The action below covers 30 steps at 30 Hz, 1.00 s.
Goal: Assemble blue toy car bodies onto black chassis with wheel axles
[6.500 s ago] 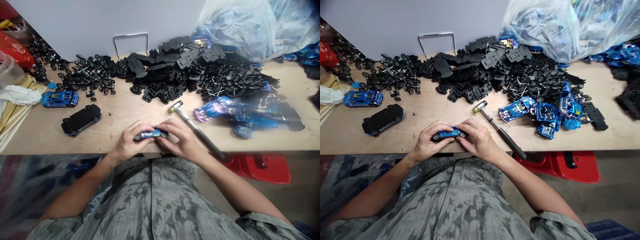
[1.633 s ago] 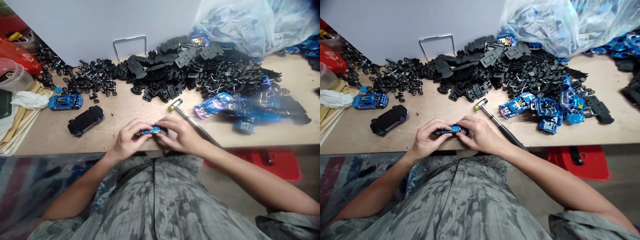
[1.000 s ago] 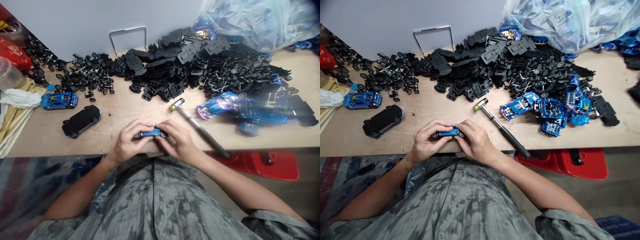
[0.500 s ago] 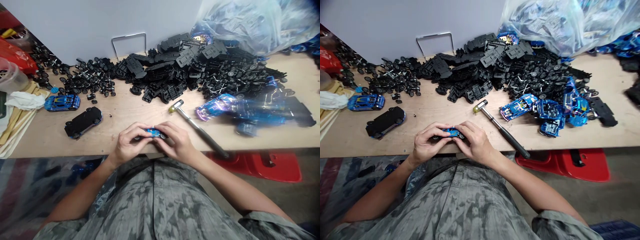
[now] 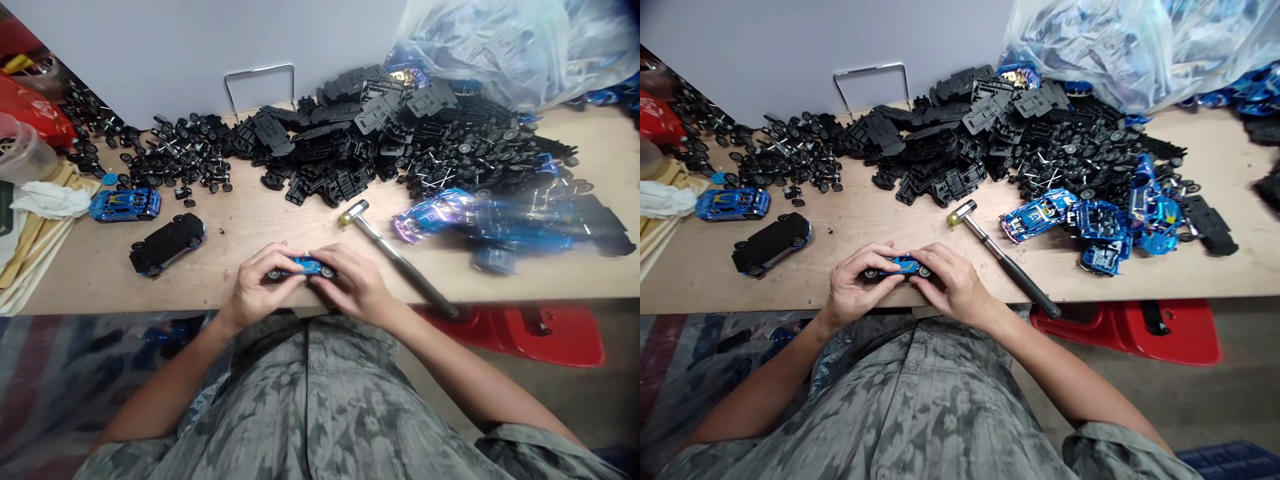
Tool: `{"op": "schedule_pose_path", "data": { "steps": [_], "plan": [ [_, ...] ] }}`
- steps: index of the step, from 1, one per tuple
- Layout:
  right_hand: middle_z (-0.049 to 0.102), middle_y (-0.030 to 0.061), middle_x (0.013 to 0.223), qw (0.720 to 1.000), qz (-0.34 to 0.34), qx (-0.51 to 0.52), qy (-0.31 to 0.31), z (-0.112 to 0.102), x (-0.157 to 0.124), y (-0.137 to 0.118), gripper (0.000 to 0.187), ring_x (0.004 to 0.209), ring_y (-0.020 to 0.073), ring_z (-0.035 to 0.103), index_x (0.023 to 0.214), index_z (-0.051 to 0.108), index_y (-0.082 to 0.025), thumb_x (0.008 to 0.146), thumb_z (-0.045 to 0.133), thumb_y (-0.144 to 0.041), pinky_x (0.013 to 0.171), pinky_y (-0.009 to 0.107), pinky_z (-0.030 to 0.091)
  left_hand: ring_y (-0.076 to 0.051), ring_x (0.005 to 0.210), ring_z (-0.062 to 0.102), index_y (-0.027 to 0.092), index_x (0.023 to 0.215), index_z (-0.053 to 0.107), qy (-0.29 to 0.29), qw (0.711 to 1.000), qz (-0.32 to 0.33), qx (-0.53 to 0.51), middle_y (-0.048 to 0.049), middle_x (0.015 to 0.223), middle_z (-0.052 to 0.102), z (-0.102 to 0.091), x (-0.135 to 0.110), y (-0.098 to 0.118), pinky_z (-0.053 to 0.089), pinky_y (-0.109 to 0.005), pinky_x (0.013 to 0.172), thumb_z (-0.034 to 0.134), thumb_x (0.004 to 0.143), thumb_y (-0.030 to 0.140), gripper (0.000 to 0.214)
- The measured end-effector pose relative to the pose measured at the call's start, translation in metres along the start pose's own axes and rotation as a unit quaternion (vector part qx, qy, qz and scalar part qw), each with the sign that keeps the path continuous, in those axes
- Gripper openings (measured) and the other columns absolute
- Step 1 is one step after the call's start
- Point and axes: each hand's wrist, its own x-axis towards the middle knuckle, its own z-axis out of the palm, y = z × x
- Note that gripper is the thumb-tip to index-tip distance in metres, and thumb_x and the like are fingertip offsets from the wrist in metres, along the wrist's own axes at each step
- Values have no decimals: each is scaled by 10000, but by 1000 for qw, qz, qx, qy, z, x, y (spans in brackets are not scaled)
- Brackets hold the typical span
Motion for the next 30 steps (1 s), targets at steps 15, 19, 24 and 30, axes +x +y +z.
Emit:
{"op": "schedule_pose_path", "data": {
  "steps": [15,19,24,30],
  "plan": [
    [739,149,1066,1000,4,24,1,-4,0,-6,359,954,237,716,1287,602,-166,931,613,-125,800,376,621,-161,916,736,181,1082,761,-44,996,39,70,-79,1015,745,-2,15,14,618,-257,822,771,873,139,213],
    [744,124,1033,999,30,30,7,-3,-1,-8,346,909,233,716,1267,617,-194,927,610,-133,776,378,614,-169,925,737,190,1085,754,-49,995,36,80,-85,1028,736,-2,13,10,621,-264,813,764,879,142,212],
    [725,93,940,997,62,9,36,3,0,-13,328,821,227,694,1248,624,-220,927,606,-155,723,382,593,-170,936,736,204,1087,747,-54,995,34,78,-80,1029,733,-1,13,8,623,-268,819,746,887,130,213],
    [737,103,983,996,77,23,28,5,3,-4,257,868,217,706,1216,654,-186,961,629,-206,778,361,590,-187,980,732,176,1087,748,-65,997,8,44,-94,1040,756,-7,20,3,600,-300,892,772,874,166,215]
  ]
}}
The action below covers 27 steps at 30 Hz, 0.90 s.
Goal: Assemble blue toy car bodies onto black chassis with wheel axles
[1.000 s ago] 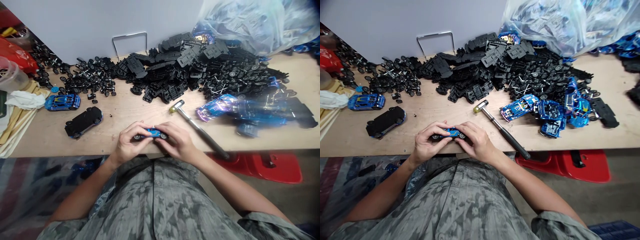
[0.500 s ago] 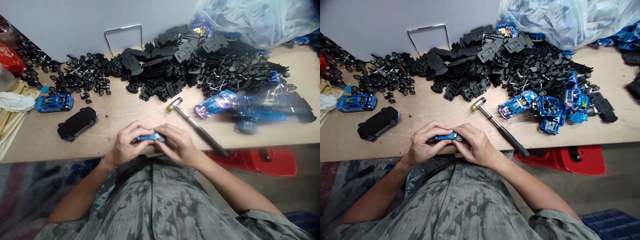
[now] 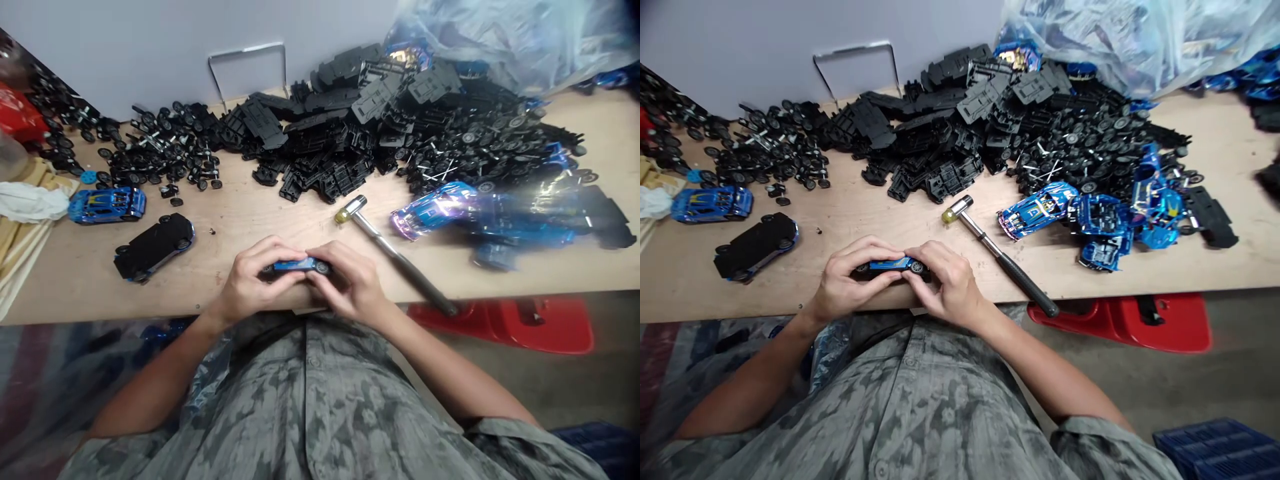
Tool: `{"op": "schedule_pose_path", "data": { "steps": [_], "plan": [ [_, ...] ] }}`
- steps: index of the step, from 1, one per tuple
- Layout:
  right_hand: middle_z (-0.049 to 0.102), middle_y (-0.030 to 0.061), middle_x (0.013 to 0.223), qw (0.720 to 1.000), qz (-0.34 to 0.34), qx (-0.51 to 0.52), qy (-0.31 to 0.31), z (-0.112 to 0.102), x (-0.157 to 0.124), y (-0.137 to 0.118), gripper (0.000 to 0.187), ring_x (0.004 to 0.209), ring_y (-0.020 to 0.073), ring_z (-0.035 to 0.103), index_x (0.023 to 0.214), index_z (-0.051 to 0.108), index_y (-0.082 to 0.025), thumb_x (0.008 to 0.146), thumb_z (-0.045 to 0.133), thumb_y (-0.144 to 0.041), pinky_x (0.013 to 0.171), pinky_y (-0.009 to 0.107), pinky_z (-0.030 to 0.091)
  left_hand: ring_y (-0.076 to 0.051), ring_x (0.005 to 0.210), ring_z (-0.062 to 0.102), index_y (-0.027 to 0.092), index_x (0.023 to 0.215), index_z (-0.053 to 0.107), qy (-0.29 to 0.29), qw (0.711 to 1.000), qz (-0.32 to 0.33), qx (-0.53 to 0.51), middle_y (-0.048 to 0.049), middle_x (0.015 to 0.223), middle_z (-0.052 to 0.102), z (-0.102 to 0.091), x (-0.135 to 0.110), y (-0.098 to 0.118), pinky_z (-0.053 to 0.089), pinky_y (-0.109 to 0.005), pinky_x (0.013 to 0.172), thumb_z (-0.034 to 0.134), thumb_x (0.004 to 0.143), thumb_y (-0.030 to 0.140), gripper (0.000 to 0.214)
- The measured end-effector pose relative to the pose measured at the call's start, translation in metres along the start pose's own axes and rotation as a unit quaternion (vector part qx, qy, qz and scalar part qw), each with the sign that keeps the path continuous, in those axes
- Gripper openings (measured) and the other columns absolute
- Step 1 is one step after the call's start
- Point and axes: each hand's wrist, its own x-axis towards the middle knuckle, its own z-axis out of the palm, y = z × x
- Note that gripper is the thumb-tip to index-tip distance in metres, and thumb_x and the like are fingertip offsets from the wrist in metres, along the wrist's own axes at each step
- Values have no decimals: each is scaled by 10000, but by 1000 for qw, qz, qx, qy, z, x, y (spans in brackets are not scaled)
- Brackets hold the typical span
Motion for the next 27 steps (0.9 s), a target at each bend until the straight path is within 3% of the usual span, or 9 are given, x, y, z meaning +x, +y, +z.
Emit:
{"op": "schedule_pose_path", "data": {
  "steps": [3,6,11,14,17,19,22,27],
  "plan": [
    [740,126,1158,1000,-8,5,-3,-9,-1,6,434,1029,235,723,1371,591,-202,952,687,-257,916,394,602,-197,1006,731,168,1099,740,-5,999,-33,-12,-102,1068,763,-3,-1,-1,585,-315,924,776,872,197,232],
    [711,148,1274,998,-17,-52,28,-24,-8,6,579,1153,264,699,1477,512,-226,938,719,-271,1009,454,587,-195,992,725,168,1080,742,19,998,-59,-1,-95,1056,757,-2,-6,2,576,-313,923,788,863,227,229],
    [738,137,1152,987,-31,-144,63,-40,-22,-9,335,1054,255,724,1295,658,-216,962,655,-179,914,420,624,-181,943,712,164,1042,764,31,995,-96,-25,-79,1008,740,2,-11,11,567,-296,885,808,843,263,227],
    [744,128,1142,995,-10,-95,40,-36,-26,-18,335,1035,246,726,1293,661,-202,960,679,-222,921,407,625,-190,962,719,166,1042,773,10,988,-136,-67,-78,1028,758,0,-9,18,568,-299,911,811,839,308,251],
    [740,130,1211,996,80,11,27,-28,-25,-21,445,1078,253,732,1355,627,-196,937,724,-316,953,410,633,-213,999,731,161,1050,776,-5,975,-198,-104,-80,1061,781,-4,-8,26,572,-302,932,828,819,364,312],
    [750,117,1193,983,144,116,20,-23,-24,-20,455,1036,252,754,1303,648,-197,909,750,-399,916,400,658,-224,988,739,158,1041,778,-7,969,-217,-118,-77,1049,793,-7,-7,29,579,-310,931,842,799,383,337],
    [767,81,1080,959,181,214,36,-18,-21,-21,416,953,239,770,1128,686,-203,840,806,-477,894,392,671,-225,992,738,166,1040,778,6,975,-189,-118,-76,1049,793,-9,-6,29,576,-322,950,843,802,373,322],
    [751,64,1011,972,140,169,87,-12,-22,-22,352,931,223,753,1062,673,-211,815,835,-403,882,364,655,-248,1179,672,205,1163,757,52,994,-76,-55,-107,1202,740,-13,-5,19,514,-379,1077,853,807,303,381]
  ]
}}
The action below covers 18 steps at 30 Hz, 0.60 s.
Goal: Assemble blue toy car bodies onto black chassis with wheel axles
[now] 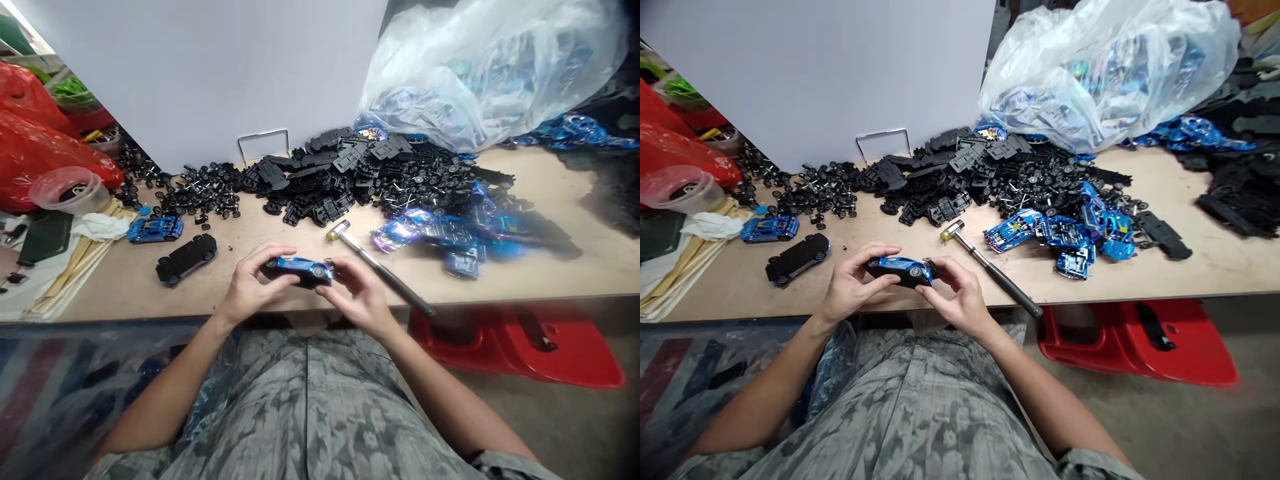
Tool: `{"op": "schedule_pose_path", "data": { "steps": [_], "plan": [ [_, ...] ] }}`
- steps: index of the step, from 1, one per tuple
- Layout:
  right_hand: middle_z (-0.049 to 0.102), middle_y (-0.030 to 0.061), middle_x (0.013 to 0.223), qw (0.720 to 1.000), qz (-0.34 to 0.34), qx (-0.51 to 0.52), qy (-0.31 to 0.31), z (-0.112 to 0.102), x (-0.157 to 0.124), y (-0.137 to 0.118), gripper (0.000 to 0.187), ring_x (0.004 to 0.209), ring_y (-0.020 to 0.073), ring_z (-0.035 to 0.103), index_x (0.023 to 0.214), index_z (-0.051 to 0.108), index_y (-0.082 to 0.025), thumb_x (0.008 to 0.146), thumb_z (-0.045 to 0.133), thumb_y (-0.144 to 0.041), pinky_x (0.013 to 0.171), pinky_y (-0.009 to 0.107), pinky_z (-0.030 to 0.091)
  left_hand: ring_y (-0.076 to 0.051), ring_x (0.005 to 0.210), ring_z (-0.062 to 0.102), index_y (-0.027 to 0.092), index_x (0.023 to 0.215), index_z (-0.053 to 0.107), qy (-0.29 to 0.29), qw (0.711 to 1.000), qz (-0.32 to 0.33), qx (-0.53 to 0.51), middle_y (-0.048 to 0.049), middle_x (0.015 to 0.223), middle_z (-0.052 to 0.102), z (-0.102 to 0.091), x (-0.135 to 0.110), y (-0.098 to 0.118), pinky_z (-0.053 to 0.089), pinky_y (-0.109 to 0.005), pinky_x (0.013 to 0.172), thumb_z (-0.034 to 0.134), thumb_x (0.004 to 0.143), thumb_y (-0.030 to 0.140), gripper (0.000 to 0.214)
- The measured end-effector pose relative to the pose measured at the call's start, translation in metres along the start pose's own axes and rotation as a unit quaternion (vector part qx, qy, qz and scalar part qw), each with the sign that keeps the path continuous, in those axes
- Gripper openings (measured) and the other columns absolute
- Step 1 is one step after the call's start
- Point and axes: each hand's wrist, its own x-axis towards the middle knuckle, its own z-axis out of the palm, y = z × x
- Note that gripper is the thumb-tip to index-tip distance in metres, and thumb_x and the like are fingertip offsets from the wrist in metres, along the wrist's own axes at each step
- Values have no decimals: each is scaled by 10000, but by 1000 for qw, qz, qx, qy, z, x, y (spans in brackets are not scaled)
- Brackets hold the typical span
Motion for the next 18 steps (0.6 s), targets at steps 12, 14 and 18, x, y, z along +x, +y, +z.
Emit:
{"op": "schedule_pose_path", "data": {
  "steps": [12,14,18],
  "plan": [
    [680,63,949,952,-222,-196,80,30,-12,16,282,849,197,681,1132,565,-231,904,731,-228,722,323,602,-267,1410,535,335,1671,21,105,928,-192,-300,-130,1598,441,66,-29,7,479,-389,1162,843,796,497,1211],
    [679,84,983,951,-235,-193,56,32,-15,14,319,888,214,686,1171,549,-218,916,736,-262,742,340,611,-286,1449,501,326,1675,48,94,935,-196,-281,-127,1641,398,61,-25,9,458,-410,1187,859,782,437,1211],
    [708,124,1112,943,-255,-211,-35,18,-16,7,386,1017,242,713,1284,551,-216,941,722,-266,854,382,625,-334,1556,359,211,1503,557,-13,970,-162,-180,-119,1686,358,24,-8,3,325,-448,1280,844,769,315,794]
  ]
}}
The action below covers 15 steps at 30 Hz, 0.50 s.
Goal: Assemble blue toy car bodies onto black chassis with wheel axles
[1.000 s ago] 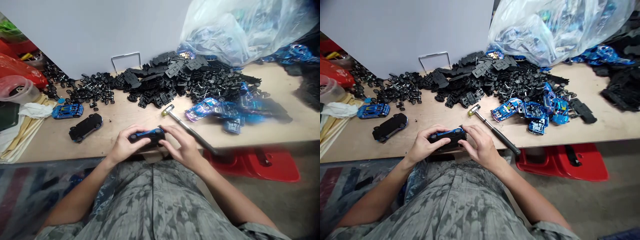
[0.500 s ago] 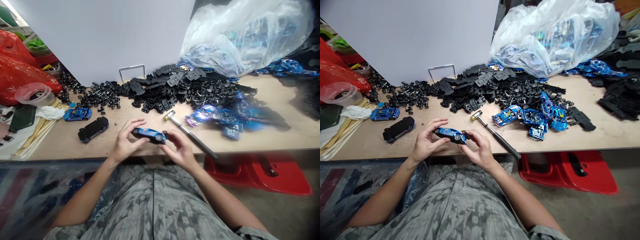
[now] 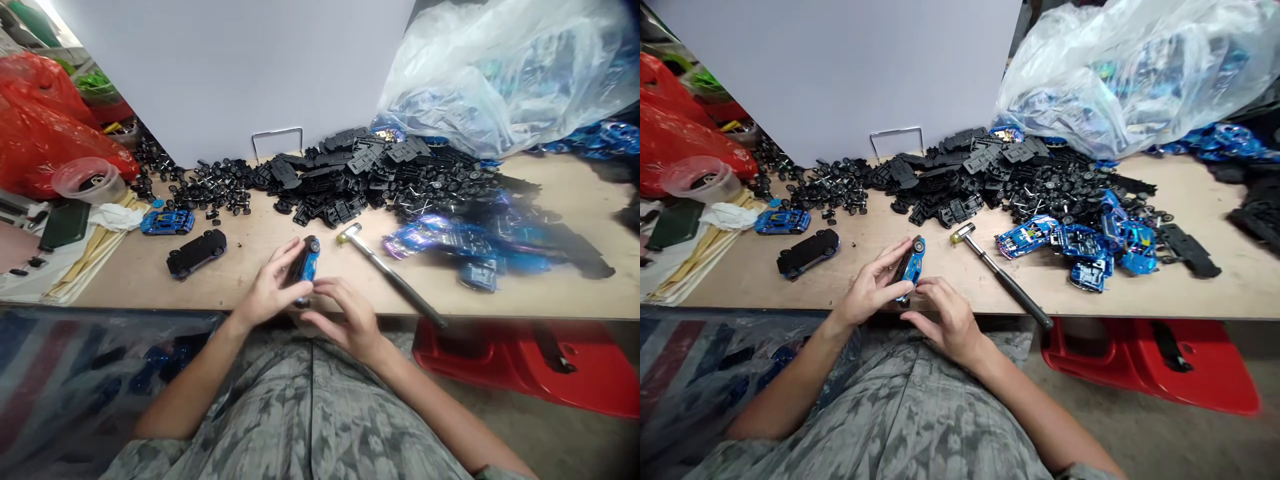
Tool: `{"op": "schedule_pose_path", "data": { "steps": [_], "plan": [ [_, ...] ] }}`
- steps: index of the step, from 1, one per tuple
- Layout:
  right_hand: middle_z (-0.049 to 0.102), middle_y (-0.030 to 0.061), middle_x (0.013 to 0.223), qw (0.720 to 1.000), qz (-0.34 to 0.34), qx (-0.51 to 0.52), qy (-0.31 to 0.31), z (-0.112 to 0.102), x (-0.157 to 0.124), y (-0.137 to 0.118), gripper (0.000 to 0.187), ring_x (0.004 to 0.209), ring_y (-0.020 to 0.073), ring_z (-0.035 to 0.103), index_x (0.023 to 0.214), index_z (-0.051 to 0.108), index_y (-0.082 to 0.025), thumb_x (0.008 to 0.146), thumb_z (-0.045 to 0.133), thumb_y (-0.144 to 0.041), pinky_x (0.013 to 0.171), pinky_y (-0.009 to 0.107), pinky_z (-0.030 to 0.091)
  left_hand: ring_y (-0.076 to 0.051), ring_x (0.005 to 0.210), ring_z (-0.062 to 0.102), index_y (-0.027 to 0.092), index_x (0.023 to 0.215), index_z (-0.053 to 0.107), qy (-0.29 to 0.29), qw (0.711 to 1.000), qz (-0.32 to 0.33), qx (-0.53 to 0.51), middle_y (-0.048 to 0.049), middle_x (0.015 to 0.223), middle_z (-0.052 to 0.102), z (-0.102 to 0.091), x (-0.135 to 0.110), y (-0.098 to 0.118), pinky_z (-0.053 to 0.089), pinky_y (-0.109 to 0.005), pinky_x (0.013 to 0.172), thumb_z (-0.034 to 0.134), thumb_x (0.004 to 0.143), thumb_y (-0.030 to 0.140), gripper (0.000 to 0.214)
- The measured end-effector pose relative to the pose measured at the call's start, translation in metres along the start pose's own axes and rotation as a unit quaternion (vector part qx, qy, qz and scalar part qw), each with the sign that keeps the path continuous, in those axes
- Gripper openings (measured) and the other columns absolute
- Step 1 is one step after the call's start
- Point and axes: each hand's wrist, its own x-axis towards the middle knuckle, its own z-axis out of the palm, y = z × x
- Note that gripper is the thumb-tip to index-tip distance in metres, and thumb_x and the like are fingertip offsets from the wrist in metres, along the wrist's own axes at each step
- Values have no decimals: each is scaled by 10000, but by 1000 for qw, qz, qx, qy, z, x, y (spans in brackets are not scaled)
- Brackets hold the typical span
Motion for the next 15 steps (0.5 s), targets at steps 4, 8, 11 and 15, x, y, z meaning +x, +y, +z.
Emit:
{"op": "schedule_pose_path", "data": {
  "steps": [4,8,11,15],
  "plan": [
    [630,192,1409,983,-82,-147,-68,-23,13,16,538,1387,372,539,1460,498,-222,959,689,-265,1141,632,427,-344,1475,489,216,1282,752,-139,984,8,111,-125,1467,640,-29,10,6,319,-519,1279,844,743,238,547],
    [734,114,1045,977,-82,-158,-117,-20,26,41,291,1000,272,667,1276,630,-187,1014,603,-310,1007,543,483,-326,1434,542,199,1227,775,-72,993,2,98,-126,1392,696,-27,0,2,364,-499,1258,811,819,296,420],
    [642,53,794,984,-48,-146,-89,-7,31,49,172,729,194,564,1009,699,-174,1027,556,-269,818,408,505,-311,1374,590,181,1252,747,-15,999,13,49,-140,1387,686,-21,-13,-6,418,-459,1223,851,789,314,493],
    [673,169,1176,986,-33,-75,-144,1,42,46,341,1075,296,630,1235,675,-175,993,627,-411,930,494,534,-273,1252,659,163,1194,740,53,998,28,0,-132,1310,678,-22,-19,-23,522,-415,1129,835,792,272,427]
  ]
}}
